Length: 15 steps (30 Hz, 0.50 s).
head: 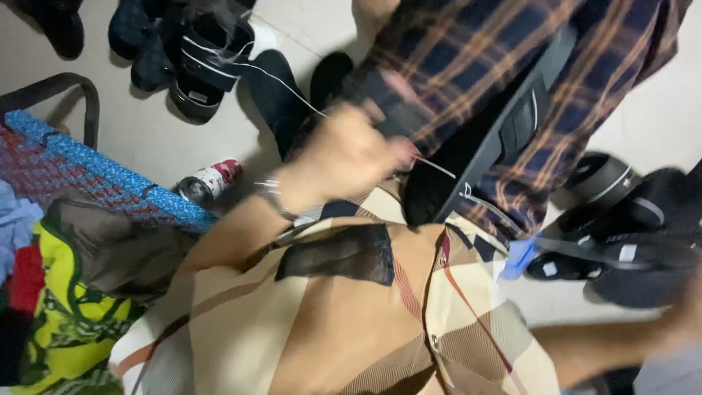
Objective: The person sits on the floor and uses a needle and thread to sew a black shoe held between their legs. They repeatedly push the needle through the shoe material and pull the thread tight to secure the stitching.
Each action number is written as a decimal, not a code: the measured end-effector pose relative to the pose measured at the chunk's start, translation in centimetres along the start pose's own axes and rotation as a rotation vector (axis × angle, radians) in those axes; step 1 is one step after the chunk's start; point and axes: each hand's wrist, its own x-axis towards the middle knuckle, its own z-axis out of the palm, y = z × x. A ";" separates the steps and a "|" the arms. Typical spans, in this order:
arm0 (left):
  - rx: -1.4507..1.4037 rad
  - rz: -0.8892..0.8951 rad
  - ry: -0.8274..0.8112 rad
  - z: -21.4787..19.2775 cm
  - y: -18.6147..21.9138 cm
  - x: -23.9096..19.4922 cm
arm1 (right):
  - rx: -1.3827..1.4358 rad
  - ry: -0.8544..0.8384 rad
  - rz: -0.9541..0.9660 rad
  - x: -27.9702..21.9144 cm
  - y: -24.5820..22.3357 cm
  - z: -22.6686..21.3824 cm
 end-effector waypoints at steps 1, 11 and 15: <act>-0.206 0.136 -0.091 0.4 2.4 -0.4 | 0.196 -0.031 -0.036 -0.3 -0.6 -0.6; -1.757 0.166 -0.940 0.8 5.7 -1.2 | 2.432 0.003 -0.444 0.9 -1.3 0.1; -0.368 0.521 -0.070 -0.8 8.2 -0.5 | 2.952 0.161 -0.385 2.5 -2.7 -1.1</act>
